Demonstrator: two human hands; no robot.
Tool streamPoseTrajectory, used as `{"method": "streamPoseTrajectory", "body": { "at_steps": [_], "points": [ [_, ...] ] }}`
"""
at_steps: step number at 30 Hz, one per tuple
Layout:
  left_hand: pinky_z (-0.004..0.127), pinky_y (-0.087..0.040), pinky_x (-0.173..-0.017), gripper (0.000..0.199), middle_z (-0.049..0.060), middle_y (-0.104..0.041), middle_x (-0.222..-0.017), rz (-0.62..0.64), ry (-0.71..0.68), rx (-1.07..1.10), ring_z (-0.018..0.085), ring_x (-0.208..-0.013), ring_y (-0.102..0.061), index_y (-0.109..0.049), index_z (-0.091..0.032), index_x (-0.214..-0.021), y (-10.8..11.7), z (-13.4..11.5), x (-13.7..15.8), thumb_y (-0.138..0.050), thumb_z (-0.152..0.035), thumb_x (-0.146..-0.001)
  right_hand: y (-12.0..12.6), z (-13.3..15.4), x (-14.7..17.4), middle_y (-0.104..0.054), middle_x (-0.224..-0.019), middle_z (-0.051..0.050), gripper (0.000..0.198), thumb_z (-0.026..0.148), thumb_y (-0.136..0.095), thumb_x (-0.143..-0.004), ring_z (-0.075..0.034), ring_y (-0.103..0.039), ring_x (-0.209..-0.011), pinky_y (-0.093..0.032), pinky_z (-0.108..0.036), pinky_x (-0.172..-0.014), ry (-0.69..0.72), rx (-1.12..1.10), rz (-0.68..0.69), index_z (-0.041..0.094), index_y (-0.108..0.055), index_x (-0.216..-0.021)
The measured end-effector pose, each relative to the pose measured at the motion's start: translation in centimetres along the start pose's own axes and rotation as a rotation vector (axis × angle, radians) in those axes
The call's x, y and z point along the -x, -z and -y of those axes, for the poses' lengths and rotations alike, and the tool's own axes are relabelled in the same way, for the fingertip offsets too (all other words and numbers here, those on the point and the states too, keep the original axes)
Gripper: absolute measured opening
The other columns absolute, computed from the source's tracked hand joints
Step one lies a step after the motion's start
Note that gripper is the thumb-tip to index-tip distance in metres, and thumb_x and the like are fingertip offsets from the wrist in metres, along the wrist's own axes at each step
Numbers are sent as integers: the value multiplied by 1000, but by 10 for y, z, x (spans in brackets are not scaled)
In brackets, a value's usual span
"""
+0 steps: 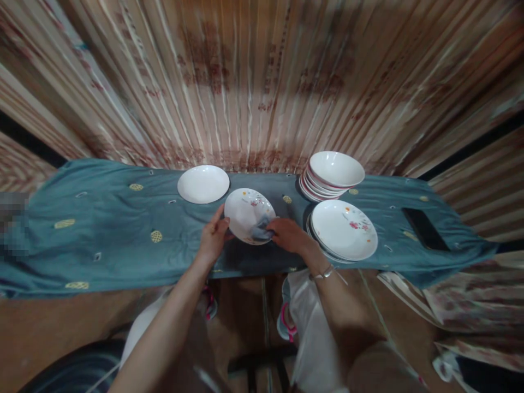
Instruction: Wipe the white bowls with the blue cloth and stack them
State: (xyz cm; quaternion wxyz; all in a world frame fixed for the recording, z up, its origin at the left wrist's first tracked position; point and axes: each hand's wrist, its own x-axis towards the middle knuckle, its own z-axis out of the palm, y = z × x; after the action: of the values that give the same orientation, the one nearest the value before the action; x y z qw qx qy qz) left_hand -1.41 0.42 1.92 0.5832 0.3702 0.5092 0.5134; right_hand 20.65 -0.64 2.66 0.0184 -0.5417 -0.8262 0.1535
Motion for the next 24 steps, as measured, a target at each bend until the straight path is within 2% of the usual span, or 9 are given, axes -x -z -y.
{"method": "streamPoseTrajectory", "body": {
  "at_steps": [4,9,14,17,20,24],
  "points": [
    [25,-55,-62,76,2,-68,-81,-4,11,7,16,-76,-61,-57,-17,-135,0,-1,1,-79,-40,-66,6,2,1,-73,-110,-9,30,10,-57,-84,-23,-65,-105,-45,-32,-91,34,-85,41,16,-71,-110],
    [25,-55,-60,73,2,-68,-81,-9,10,12,17,-75,-62,-59,-17,-133,-1,0,0,-78,-40,-66,15,14,0,-74,-90,-3,22,14,-65,-79,-17,-65,-83,-43,-25,-74,85,-274,61,18,-74,-99],
    [26,-55,-61,72,5,-71,-89,19,12,8,18,-77,-63,-60,-18,-132,-1,3,0,-78,-41,-66,17,27,-4,-69,-78,1,15,17,-69,-79,-13,-59,-70,-37,-21,-65,129,-439,59,15,-73,-93],
    [24,-54,-59,68,6,-71,-102,30,25,16,17,-77,-64,-61,-20,-130,-1,4,1,-76,-41,-68,13,35,-8,-66,-74,3,12,19,-69,-80,-12,-57,-69,-37,-20,-64,141,-496,23,15,-71,-92],
    [24,-54,-61,61,8,-69,-114,26,28,26,17,-82,-65,-60,-22,-131,-1,3,2,-71,-43,-74,8,42,-12,-68,-81,2,18,20,-68,-82,-13,-59,-73,-40,-21,-68,159,-546,-61,16,-70,-99],
    [27,-54,-61,56,11,-70,-114,39,27,-7,21,-86,-67,-60,-21,-130,-1,2,3,-61,-46,-81,0,50,-17,-71,-112,-5,44,17,-66,-83,-17,-65,-92,-48,-26,-84,207,-607,-168,16,-61,-126]
  ]
}}
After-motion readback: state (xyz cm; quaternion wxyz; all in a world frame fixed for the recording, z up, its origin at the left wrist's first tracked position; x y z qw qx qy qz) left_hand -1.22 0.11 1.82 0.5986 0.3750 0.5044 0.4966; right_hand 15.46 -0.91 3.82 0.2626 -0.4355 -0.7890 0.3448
